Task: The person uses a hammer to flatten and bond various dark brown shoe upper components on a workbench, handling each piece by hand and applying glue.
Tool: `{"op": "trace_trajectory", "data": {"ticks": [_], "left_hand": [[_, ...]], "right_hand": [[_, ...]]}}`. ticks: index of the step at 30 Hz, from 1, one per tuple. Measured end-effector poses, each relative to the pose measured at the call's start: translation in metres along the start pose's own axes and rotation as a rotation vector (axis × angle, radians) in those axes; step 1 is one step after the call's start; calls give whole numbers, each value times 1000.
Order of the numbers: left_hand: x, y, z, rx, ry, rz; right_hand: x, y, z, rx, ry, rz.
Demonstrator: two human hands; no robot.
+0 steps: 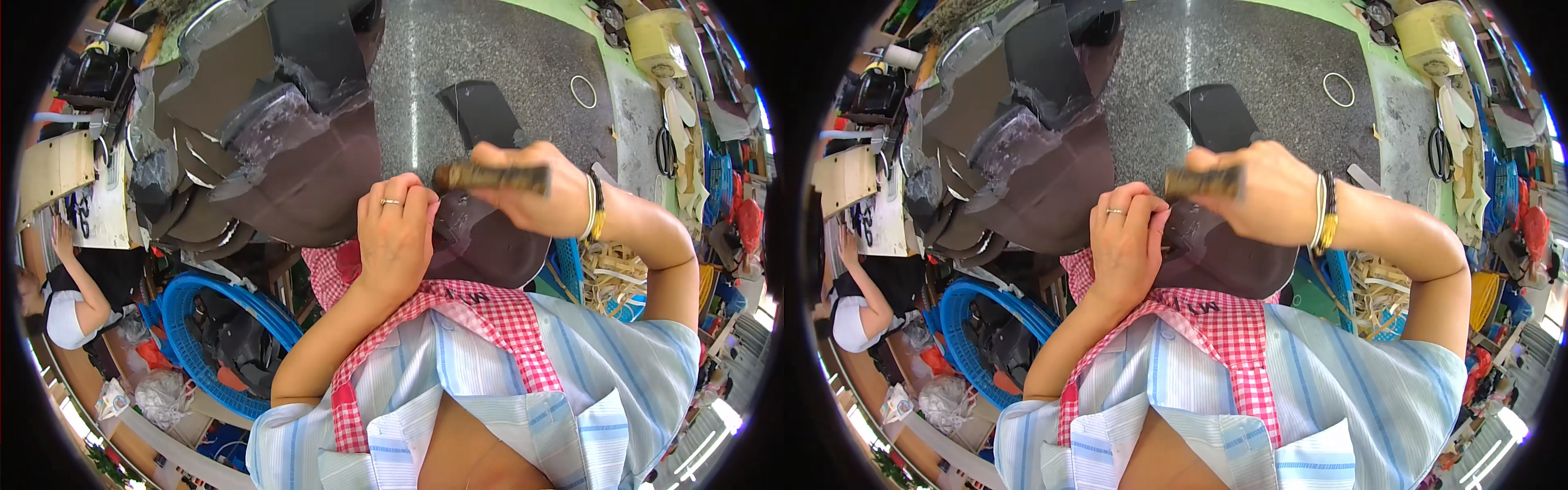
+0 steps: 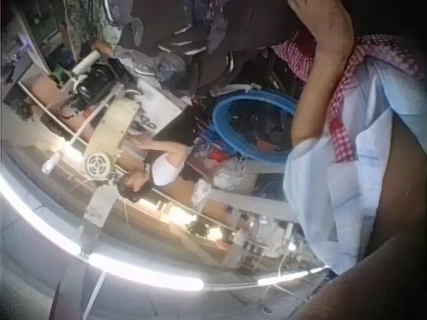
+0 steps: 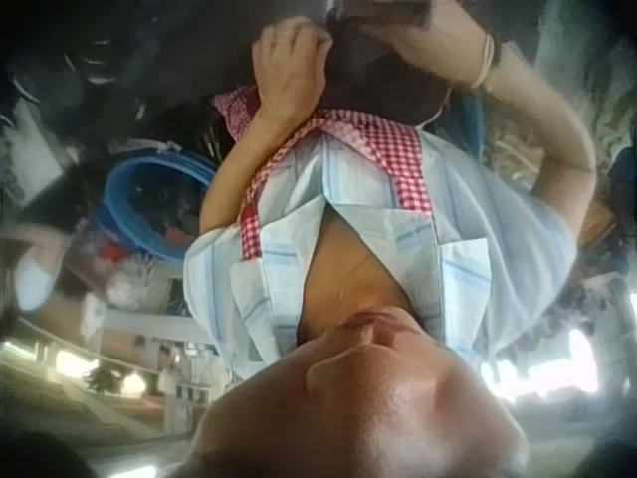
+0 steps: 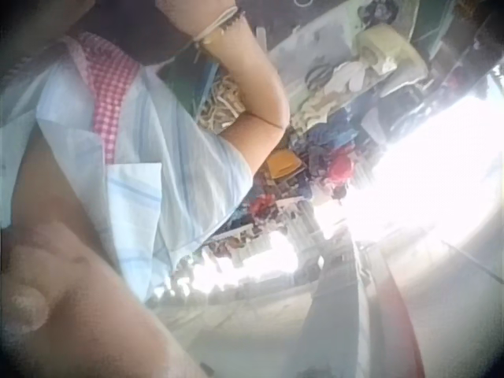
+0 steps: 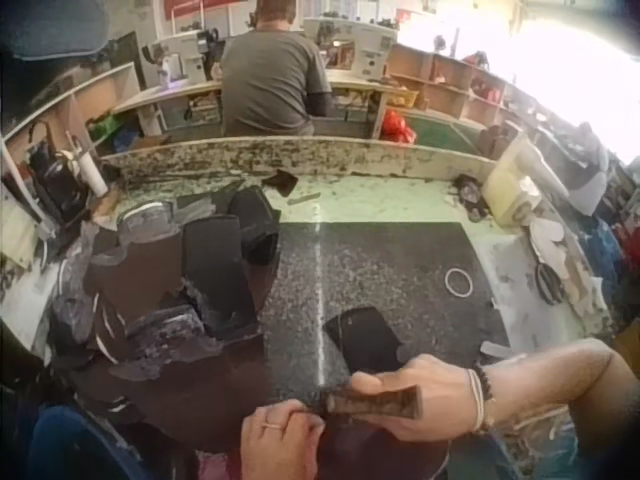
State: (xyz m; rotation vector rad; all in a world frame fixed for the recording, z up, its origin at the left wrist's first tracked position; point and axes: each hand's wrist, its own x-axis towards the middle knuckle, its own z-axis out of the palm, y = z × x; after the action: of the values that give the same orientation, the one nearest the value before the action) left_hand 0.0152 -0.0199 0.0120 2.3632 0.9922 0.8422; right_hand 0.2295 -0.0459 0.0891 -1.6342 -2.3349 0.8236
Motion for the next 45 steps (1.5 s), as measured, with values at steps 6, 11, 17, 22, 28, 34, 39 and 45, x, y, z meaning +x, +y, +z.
{"op": "trace_trajectory", "data": {"ticks": [6,11,17,22,28,34,39,45], "left_hand": [[81,-25,25,85,-224,472],[81,-22,24,-87,-184,260],[73,-25,28,-132,-109,235],[67,-23,29,88,-22,448],[65,-21,27,183,-40,509],[65,-20,25,199,-71,518],[65,-19,26,171,-106,496],[60,-21,28,127,48,330]], "right_hand": [[-19,16,-36,-207,253,-79],[-38,35,-15,-68,119,157],[-29,44,-30,-9,132,109],[-21,41,-22,8,6,230],[-12,44,-24,-22,228,-20],[-8,45,-22,-64,147,11],[-4,48,-18,-16,181,-30],[-4,39,-19,-30,21,146]]}}
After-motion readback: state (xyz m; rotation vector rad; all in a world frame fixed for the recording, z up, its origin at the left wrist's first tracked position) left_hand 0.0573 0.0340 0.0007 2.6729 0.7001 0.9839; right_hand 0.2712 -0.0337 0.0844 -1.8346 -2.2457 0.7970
